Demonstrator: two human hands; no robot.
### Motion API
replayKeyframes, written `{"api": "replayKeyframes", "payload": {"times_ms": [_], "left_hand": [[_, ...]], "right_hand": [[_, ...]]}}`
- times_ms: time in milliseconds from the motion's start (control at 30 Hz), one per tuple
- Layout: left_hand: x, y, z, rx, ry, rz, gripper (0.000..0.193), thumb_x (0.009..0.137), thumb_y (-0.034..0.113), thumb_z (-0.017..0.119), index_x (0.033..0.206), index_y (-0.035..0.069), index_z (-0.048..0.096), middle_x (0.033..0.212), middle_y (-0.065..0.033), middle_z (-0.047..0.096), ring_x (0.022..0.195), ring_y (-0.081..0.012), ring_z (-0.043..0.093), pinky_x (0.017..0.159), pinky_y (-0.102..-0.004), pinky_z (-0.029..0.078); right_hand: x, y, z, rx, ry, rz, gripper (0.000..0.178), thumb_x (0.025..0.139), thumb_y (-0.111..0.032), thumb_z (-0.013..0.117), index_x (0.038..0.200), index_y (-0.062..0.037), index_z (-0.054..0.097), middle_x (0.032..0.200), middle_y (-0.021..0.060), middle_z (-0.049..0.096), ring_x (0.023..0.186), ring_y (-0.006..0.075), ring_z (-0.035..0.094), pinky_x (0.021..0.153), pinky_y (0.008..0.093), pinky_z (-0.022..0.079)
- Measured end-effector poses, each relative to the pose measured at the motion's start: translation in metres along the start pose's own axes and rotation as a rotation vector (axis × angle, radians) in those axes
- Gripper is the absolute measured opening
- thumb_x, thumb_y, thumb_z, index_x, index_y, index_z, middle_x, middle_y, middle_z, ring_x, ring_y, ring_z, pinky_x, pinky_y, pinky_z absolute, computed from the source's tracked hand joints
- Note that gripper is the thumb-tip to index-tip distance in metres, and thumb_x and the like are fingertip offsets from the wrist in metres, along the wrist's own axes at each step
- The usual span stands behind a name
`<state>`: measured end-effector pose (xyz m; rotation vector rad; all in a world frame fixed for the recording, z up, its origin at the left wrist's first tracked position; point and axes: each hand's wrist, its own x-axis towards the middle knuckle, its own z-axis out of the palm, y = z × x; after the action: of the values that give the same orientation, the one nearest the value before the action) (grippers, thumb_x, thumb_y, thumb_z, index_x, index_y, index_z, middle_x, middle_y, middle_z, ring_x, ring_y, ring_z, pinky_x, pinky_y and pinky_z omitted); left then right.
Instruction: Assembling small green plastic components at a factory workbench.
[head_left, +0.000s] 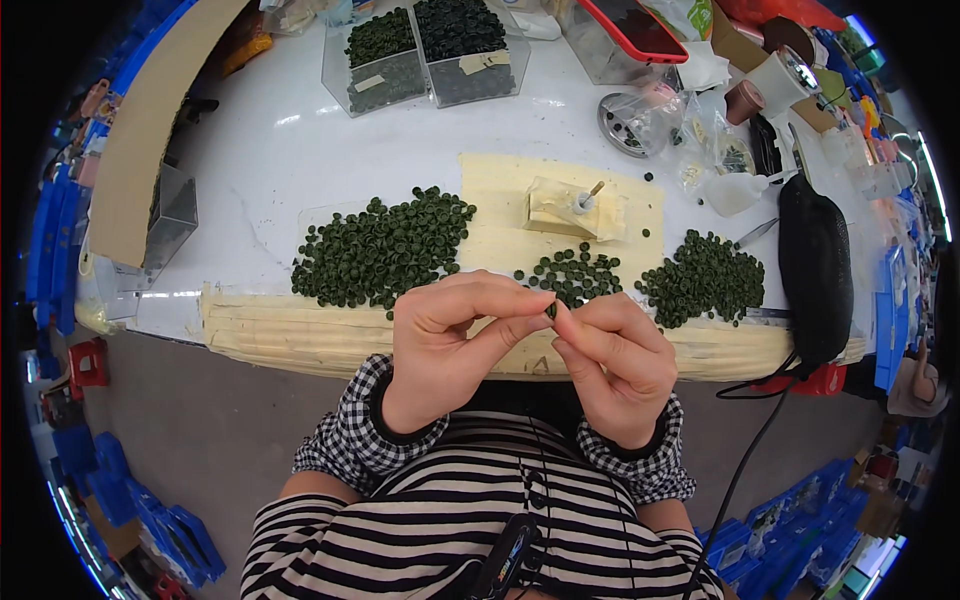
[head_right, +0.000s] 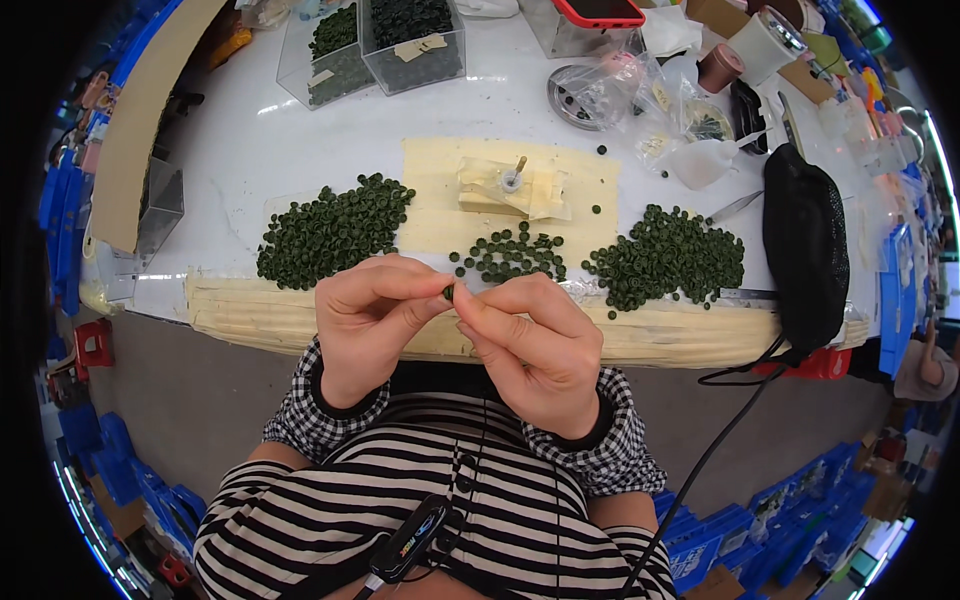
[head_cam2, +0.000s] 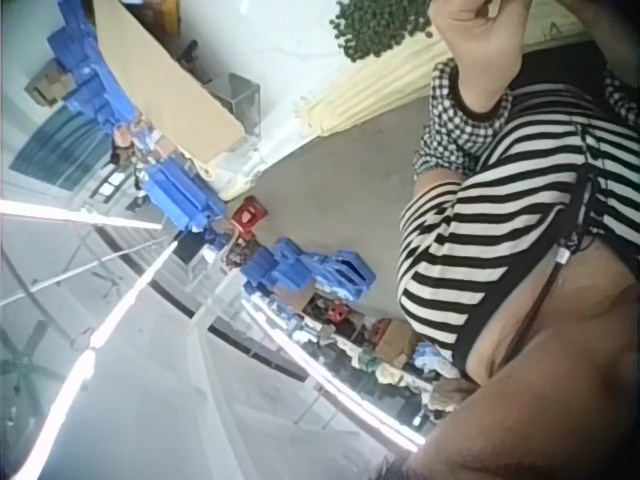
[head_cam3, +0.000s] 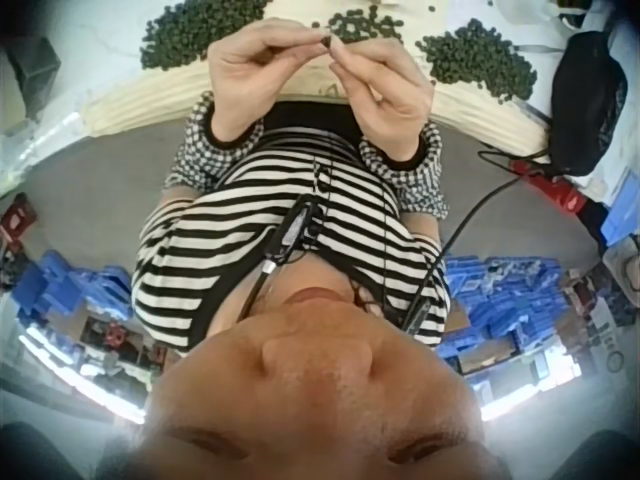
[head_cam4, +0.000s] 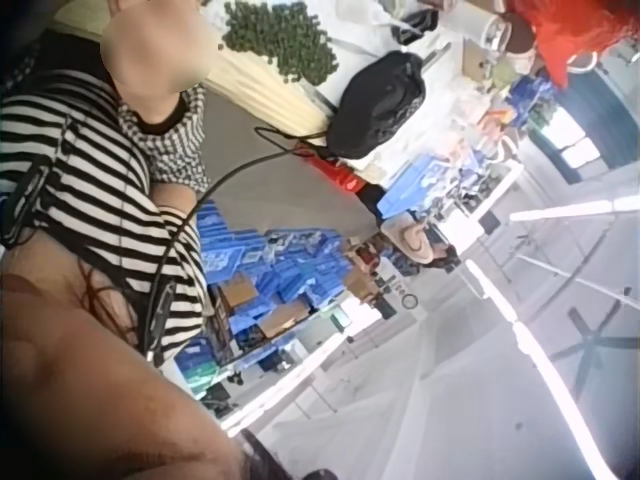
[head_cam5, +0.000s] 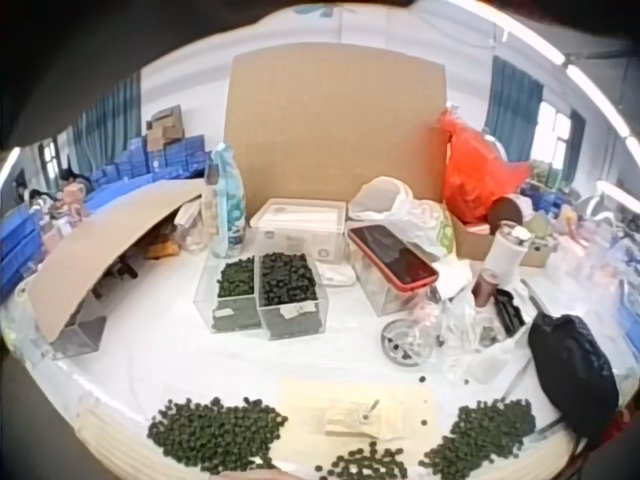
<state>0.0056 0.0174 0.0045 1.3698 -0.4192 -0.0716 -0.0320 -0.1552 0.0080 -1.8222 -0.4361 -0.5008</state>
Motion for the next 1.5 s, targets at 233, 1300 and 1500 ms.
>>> {"api": "replayKeyframes", "payload": {"times_ms": [233, 1300, 1500], "left_hand": [[0.0002, -0.0016, -0.0014, -0.031, -0.009, -0.033, 0.02, 0.082, -0.008, 0.069, 0.1, -0.002, 0.072, 0.093, -0.0118, 0.071, 0.085, -0.0151, 0.067, 0.074, -0.0243, 0.053], [-0.0005, -0.0028, -0.0007, -0.031, 0.012, -0.034, 0.017, 0.081, -0.007, 0.07, 0.097, -0.002, 0.072, 0.091, -0.0109, 0.071, 0.084, -0.0143, 0.067, 0.073, -0.024, 0.053], [-0.0005, -0.0024, -0.0015, -0.051, 0.003, -0.043, 0.017, 0.082, -0.008, 0.07, 0.098, -0.002, 0.072, 0.093, -0.0111, 0.071, 0.085, -0.0145, 0.067, 0.075, -0.0241, 0.053]], "right_hand": [[-0.0014, 0.0023, 0.0008, 0.007, 0.014, 0.016, 0.034, 0.076, 0.009, 0.072, 0.109, -0.001, 0.072, 0.087, 0.007, 0.066, 0.075, 0.0171, 0.06, 0.064, 0.0263, 0.047], [-0.0026, 0.0018, -0.0007, 0.051, -0.009, 0.031, 0.035, 0.078, 0.008, 0.072, 0.111, -0.0016, 0.071, 0.09, 0.008, 0.066, 0.076, 0.0166, 0.06, 0.064, 0.0253, 0.048], [-0.0015, 0.0021, -0.0009, 0.046, -0.01, 0.021, 0.035, 0.078, 0.008, 0.072, 0.111, -0.0015, 0.071, 0.09, 0.0078, 0.066, 0.076, 0.0168, 0.06, 0.064, 0.0255, 0.048]]}}
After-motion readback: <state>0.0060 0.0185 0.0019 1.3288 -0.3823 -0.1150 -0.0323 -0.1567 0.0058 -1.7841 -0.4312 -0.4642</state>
